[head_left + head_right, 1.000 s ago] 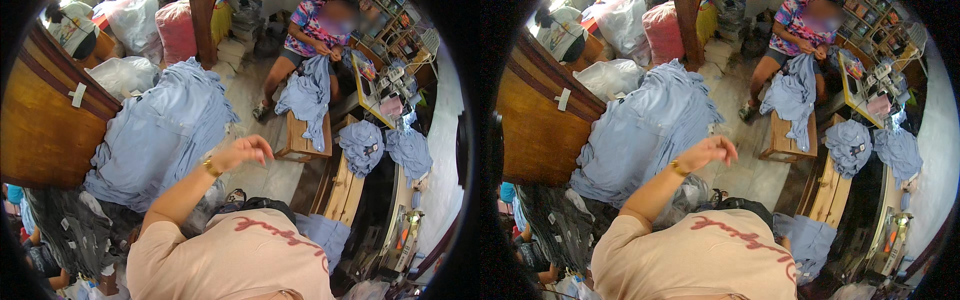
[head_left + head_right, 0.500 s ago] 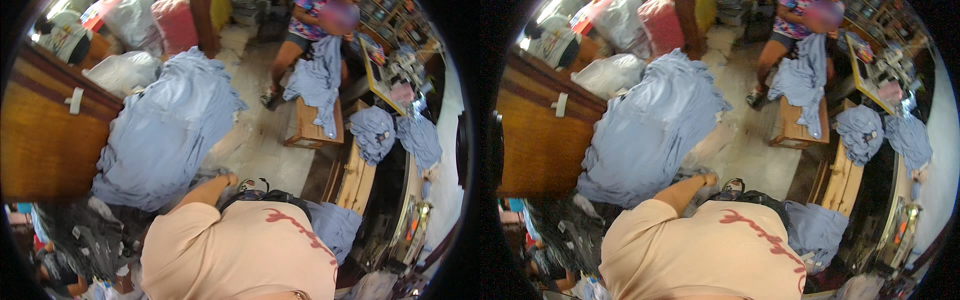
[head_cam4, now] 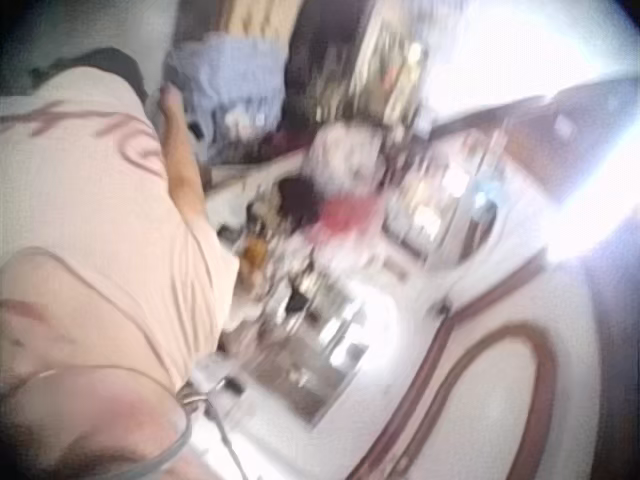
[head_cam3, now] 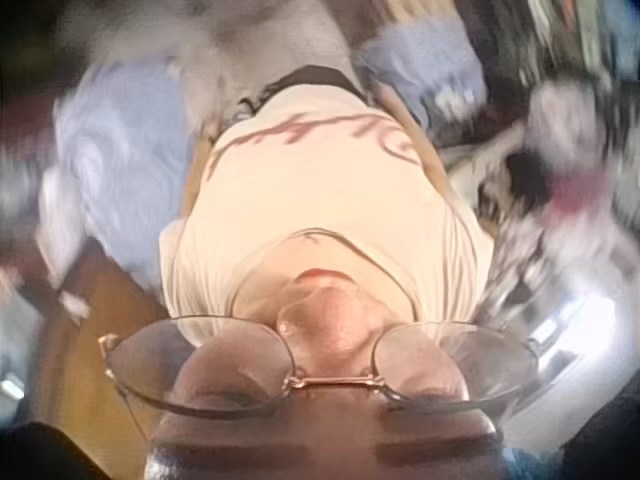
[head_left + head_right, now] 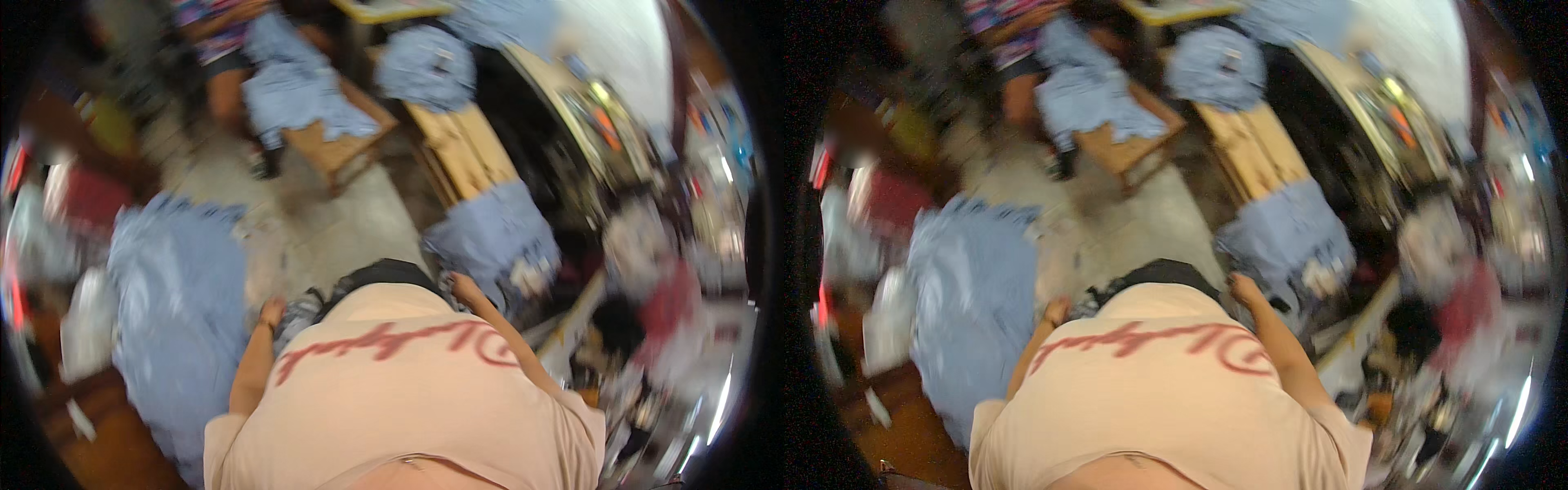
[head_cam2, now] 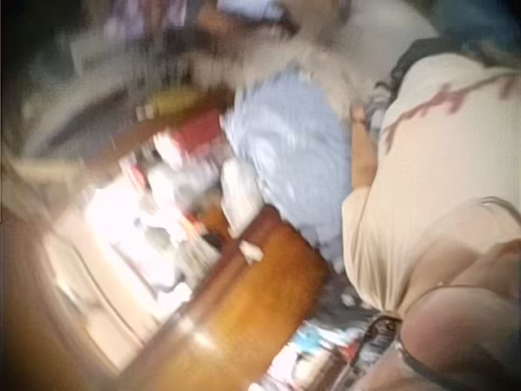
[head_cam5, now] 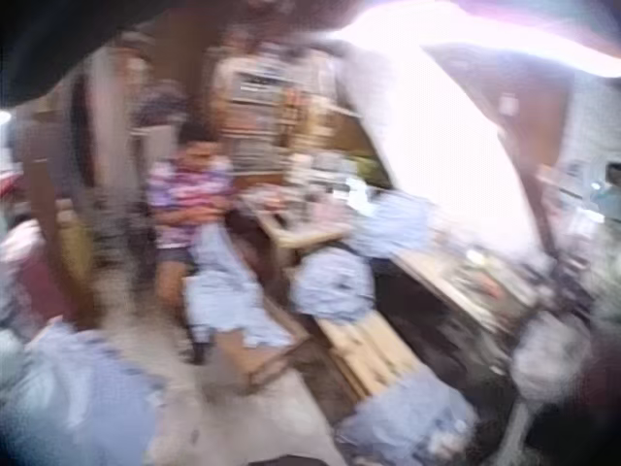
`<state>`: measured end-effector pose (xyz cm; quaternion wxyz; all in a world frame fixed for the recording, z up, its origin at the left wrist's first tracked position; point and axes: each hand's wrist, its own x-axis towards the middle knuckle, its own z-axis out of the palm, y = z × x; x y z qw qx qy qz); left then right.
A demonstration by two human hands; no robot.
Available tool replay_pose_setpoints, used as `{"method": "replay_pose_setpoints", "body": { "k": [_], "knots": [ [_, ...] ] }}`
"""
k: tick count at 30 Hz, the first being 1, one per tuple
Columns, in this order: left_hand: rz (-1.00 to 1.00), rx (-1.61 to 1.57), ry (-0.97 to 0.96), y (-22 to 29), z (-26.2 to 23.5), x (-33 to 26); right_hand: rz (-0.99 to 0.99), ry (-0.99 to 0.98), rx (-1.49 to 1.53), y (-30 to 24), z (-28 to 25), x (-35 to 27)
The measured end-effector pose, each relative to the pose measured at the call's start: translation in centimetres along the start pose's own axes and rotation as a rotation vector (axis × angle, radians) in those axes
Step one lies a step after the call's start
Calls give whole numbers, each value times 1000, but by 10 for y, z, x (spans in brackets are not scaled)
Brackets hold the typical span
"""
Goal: The person picks up a light blue shirt, looks at the buttons, and uses a blue plastic tool to trim threads before placing the shirt onto a pile of garments.
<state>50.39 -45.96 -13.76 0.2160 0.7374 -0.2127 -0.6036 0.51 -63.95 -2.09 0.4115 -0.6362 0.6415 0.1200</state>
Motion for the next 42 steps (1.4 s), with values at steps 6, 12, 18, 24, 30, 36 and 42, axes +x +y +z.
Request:
{"method": "replay_pose_setpoints", "body": {
  "k": [6, 12, 18, 24, 30, 36, 42],
  "knots": [
    [108, 688, -241, -6, 62, -35, 17, 5, -199, 66, 45, 13],
    [151, 531, -80, 62, 55, -6, 268, -50, -136, 96, 23, -4],
    [96, 713, -319, 144, 90, 23, 198, 153, 62, 164, -15, 31],
    [566, 1094, -326, 321, 280, 54, 39, 183, 599, 200, -24, 9],
    [704, 923, -503, 393, 524, 143, 335, 205, 1116, 190, -17, -65],
    [553, 816, -196, 385, 642, 242, 647, 368, 1181, 208, 74, -86],
    [544, 1389, -241, 413, 663, 216, 637, 89, 974, 162, 76, -74]
  ]
}}
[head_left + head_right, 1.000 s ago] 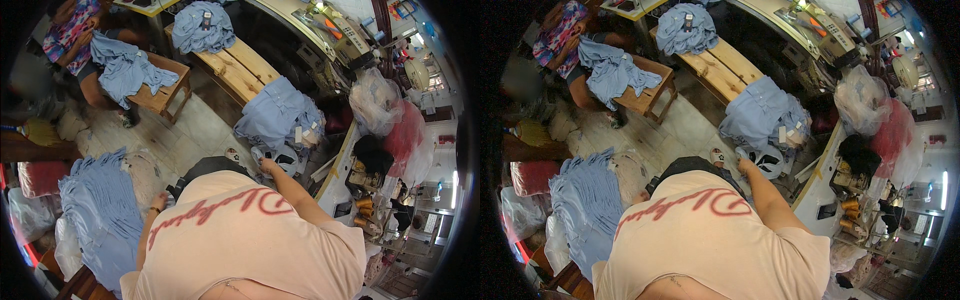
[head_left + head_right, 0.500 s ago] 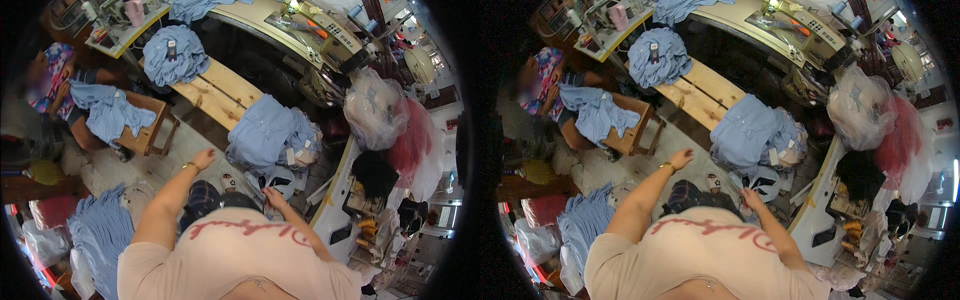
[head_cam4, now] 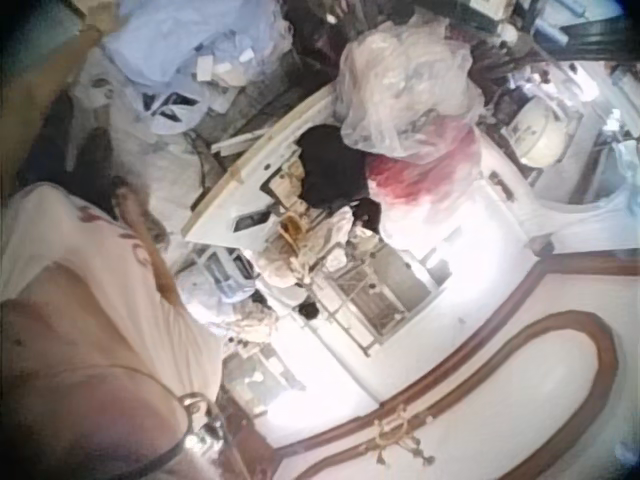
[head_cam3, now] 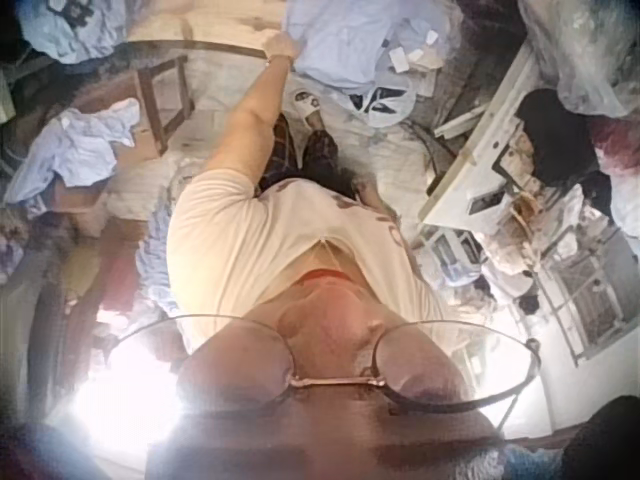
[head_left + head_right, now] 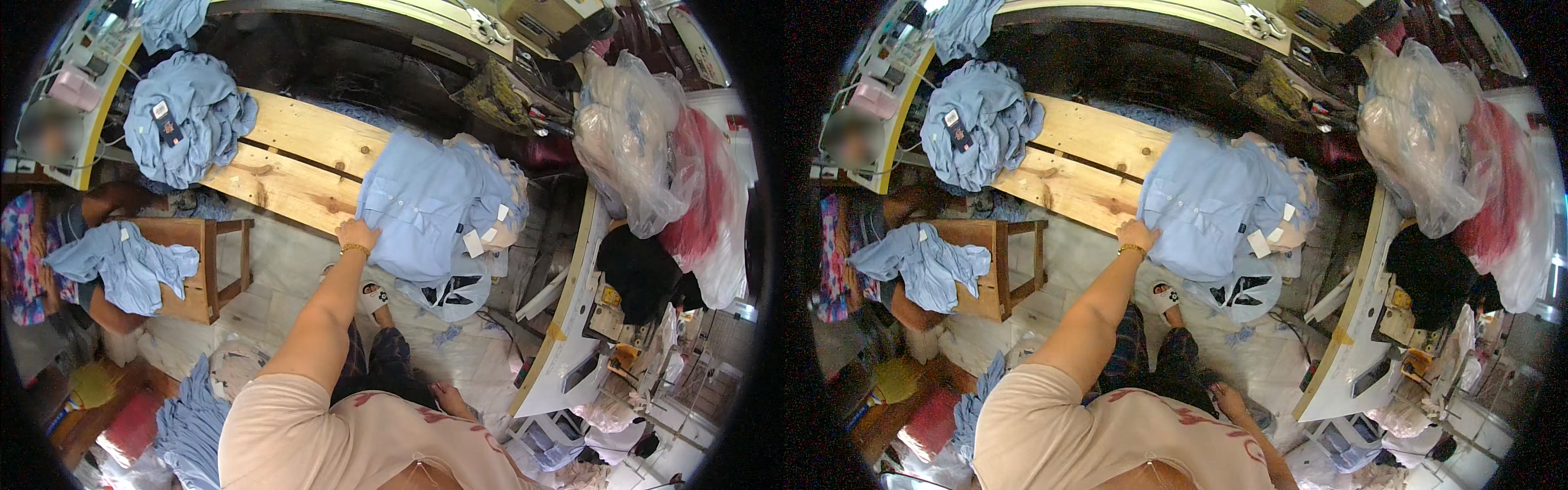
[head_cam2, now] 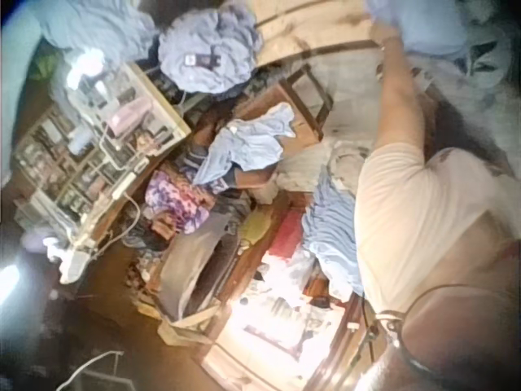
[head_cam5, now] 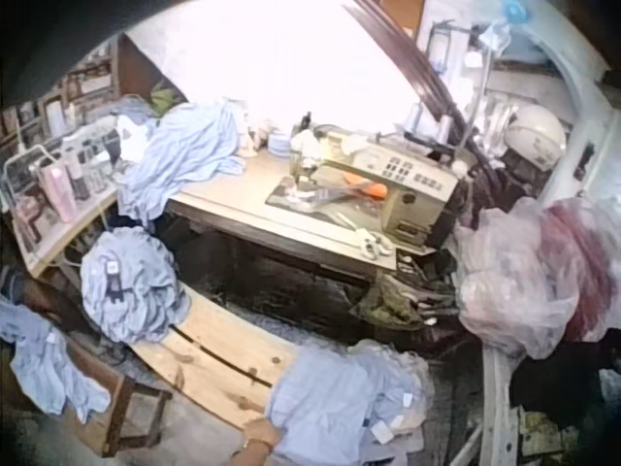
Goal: The person picks up a light blue shirt, looks at the buttons, and uses a blue plastic tool to trim threads before placing the shirt onto a pile of garments.
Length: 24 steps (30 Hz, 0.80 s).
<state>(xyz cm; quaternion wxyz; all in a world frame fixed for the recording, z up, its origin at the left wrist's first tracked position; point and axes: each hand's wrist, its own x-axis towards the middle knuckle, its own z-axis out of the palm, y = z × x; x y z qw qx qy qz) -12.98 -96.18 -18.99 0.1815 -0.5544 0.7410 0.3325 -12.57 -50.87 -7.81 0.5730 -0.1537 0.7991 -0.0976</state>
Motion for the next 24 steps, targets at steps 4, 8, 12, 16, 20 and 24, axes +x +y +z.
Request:
{"method": "replay_pose_setpoints", "body": {
  "k": [4, 8, 12, 16, 20, 24],
  "knots": [
    [150, -214, 78, -20, 34, 11, -9, 20, 122, 23, 9, 20],
    [100, -289, 341, -13, 40, -10, -24, 95, 121, 6, 2, 10],
    [-129, -427, 310, -16, 42, -6, 176, 67, 335, 33, -1, 6],
    [184, -252, -388, -3, 14, 5, 194, 61, 170, 10, -12, -12],
    [499, -672, -545, 3, 53, 14, 79, 113, 82, 22, -10, -14],
    [190, -825, -967, 49, 17, -25, 79, 191, 159, -1, -28, -34]
  ]
}}
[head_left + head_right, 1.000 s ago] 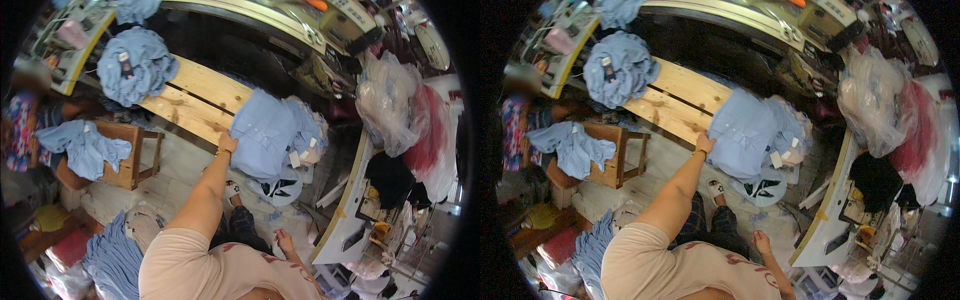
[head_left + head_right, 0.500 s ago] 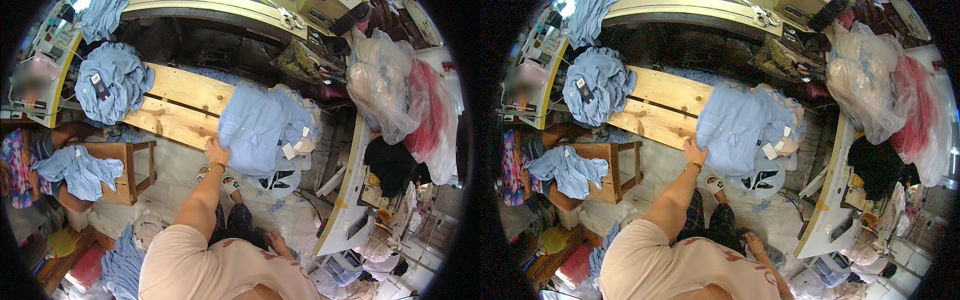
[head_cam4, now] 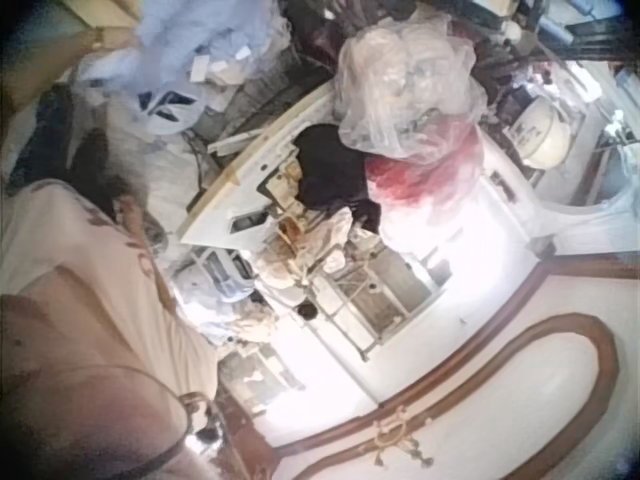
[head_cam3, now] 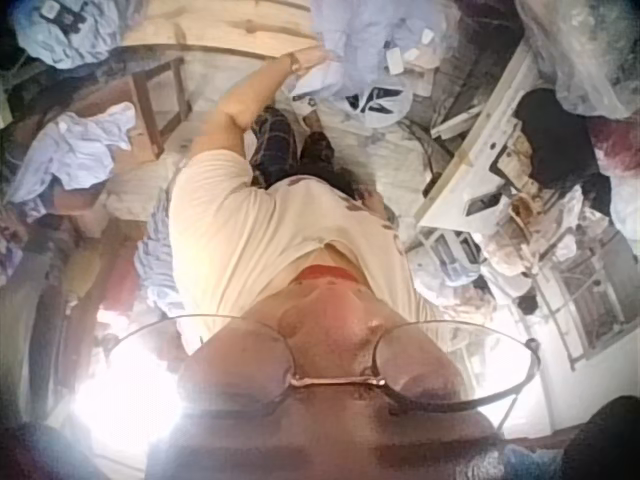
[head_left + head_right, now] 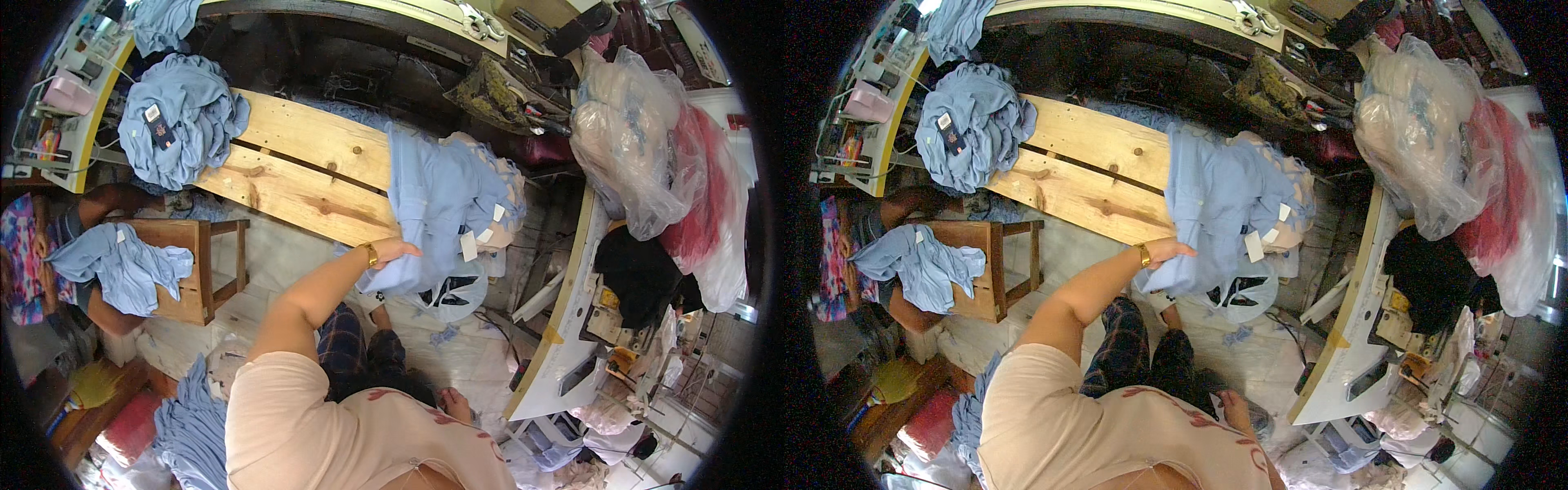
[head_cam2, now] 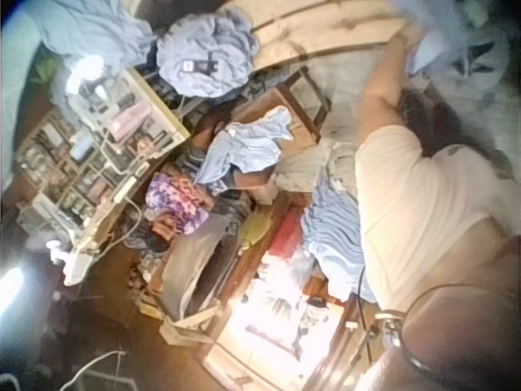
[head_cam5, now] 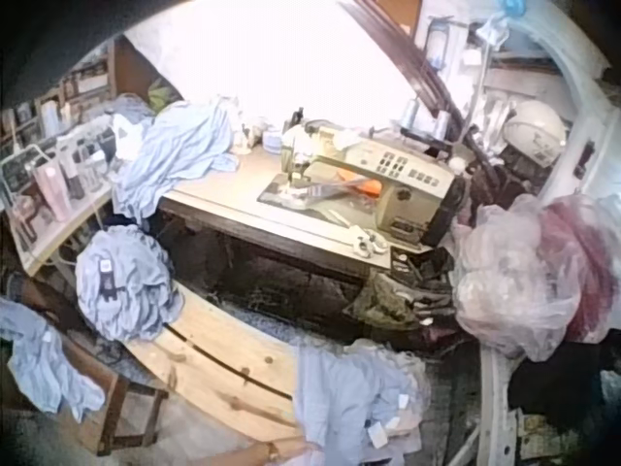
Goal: The person picks up a light blue shirt, looks at the buttons, and uses a blue plastic tool to trim threads before placing the shirt onto a pile of garments.
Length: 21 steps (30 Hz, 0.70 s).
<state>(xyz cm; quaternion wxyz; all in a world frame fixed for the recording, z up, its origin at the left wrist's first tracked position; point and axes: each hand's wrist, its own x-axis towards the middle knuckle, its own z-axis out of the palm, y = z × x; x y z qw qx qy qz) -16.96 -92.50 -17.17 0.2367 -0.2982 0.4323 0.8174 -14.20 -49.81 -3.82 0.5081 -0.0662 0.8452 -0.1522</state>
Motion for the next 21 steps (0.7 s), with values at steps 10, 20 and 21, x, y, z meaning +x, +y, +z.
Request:
{"method": "replay_pose_setpoints", "body": {
  "k": [10, 20, 21],
  "knots": [
    [200, -676, -581, 167, 86, 6, -127, 214, 197, -32, -50, -30],
    [728, -925, -721, 287, 187, -89, -1119, 1159, -232, -233, -183, -82],
    [737, -916, -718, 290, 201, -109, -1212, 1179, -107, -267, -193, -91]
  ]
}}
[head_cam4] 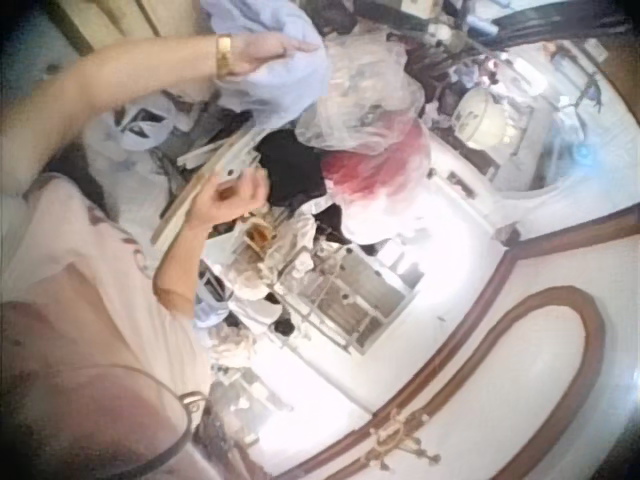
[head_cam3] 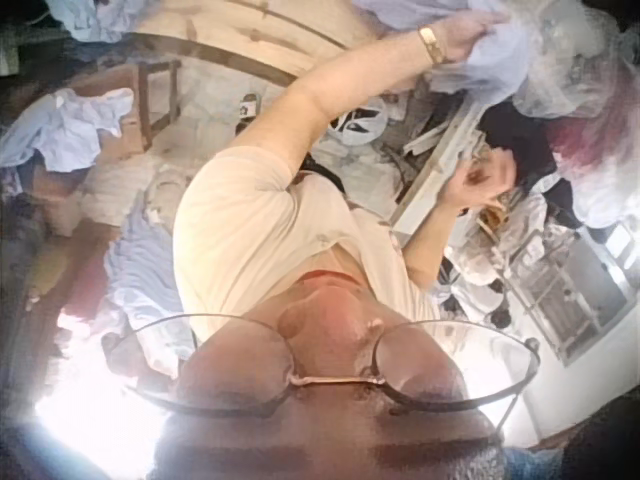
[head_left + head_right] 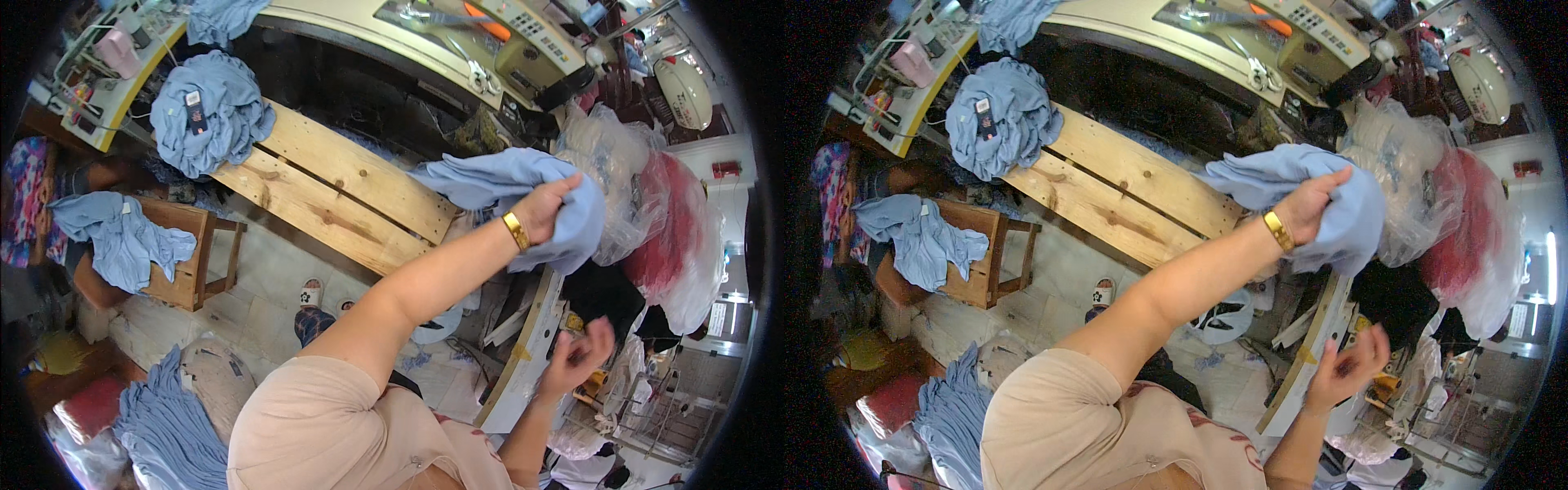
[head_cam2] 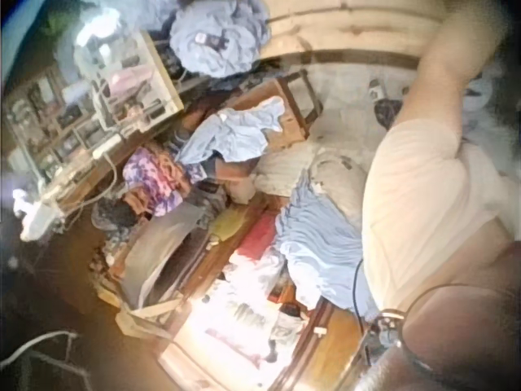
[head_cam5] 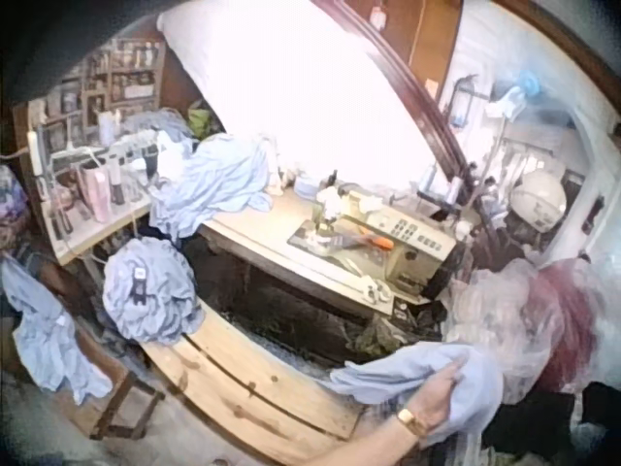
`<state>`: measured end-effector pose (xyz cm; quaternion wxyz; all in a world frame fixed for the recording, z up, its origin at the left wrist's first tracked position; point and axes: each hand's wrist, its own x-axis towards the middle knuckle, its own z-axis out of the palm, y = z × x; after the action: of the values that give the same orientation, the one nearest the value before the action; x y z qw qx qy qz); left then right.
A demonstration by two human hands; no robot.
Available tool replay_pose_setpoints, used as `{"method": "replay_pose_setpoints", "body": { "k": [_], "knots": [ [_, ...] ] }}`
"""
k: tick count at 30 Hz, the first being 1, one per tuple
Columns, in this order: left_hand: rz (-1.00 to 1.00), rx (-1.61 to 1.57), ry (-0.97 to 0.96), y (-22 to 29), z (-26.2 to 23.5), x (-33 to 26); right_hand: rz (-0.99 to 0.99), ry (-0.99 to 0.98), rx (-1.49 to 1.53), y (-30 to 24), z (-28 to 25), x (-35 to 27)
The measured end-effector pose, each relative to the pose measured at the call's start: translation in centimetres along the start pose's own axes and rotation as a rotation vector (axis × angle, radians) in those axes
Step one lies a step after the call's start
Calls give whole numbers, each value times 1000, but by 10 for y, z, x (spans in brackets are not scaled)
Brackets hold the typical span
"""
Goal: The person picks up a light blue shirt, looks at the buttons, and uses a blue plastic tool to trim threads before placing the shirt onto a pile of garments.
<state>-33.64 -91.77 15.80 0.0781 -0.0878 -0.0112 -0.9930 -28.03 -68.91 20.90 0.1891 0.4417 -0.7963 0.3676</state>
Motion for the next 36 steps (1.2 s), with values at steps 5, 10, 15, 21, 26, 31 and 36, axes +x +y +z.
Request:
{"method": "replay_pose_setpoints", "body": {
  "k": [5, 10, 15, 21, 26, 31, 36],
  "knots": [
    [49, 384, 24, -15, 97, -54, -143, -9, 296, -41, 23, 97],
    [475, 702, -88, -8, 171, -129, -409, 138, 151, -89, 16, 111],
    [808, 1298, -75, -16, 185, -227, -523, 256, 659, -133, 13, 110],
    [1095, 1740, 1121, -76, 78, -390, -841, -181, 1033, -221, 15, 54],
    [1491, 1136, 1537, -114, 70, -511, -1163, -644, 1125, -281, 12, -22],
    [1957, 821, 1676, -122, 117, -636, -1334, -848, 1179, -317, 14, -65],
    [2231, 769, 1730, -117, 186, -756, -1422, -919, 1228, -358, 7, -102]
  ]
}}
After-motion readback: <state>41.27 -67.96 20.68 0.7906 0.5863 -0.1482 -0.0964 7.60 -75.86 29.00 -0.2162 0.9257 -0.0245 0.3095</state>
